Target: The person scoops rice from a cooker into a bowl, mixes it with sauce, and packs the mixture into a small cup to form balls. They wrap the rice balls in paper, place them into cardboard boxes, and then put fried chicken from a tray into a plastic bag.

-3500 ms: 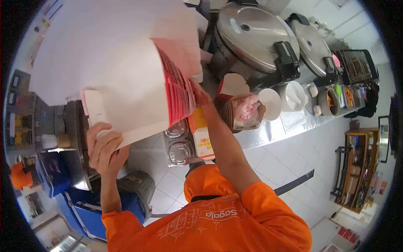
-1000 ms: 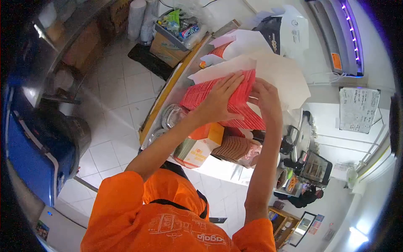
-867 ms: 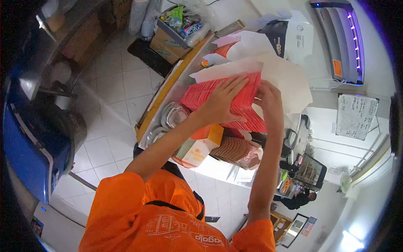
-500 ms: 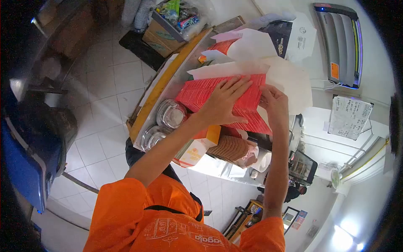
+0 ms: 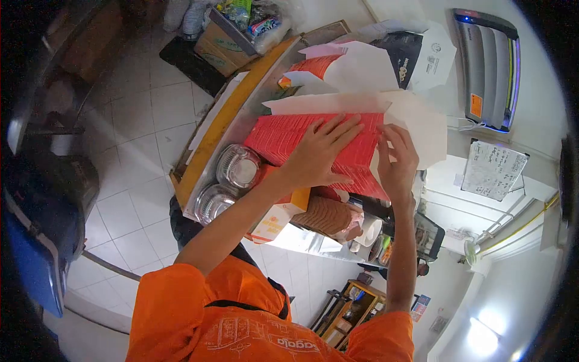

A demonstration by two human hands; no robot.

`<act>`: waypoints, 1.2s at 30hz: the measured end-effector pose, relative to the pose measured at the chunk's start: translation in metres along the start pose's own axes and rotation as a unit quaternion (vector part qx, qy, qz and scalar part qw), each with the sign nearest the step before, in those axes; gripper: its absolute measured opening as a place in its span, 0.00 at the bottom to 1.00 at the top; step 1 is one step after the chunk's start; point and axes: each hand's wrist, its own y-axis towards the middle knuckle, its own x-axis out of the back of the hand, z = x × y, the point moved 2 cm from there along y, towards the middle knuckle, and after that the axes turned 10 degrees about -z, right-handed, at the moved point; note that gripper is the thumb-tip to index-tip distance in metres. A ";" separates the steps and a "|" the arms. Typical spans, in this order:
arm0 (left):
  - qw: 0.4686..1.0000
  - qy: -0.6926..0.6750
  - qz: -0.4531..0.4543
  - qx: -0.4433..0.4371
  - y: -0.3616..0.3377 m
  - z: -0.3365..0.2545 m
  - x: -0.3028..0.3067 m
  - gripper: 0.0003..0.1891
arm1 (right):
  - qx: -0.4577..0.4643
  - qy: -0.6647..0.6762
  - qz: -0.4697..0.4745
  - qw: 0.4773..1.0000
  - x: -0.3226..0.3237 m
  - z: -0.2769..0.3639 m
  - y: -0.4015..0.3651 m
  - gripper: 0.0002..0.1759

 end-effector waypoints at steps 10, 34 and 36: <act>1.000 0.001 0.003 0.004 -0.001 0.001 0.000 0.59 | -0.157 0.089 0.011 0.984 -0.011 -0.015 0.012 0.07; 0.999 -0.034 -0.011 0.033 -0.004 0.002 0.001 0.58 | -0.205 0.039 0.012 0.978 -0.022 0.028 0.021 0.14; 0.999 -0.034 -0.015 0.033 -0.006 0.001 0.002 0.58 | -0.271 -0.036 -0.005 0.962 -0.020 0.027 0.015 0.16</act>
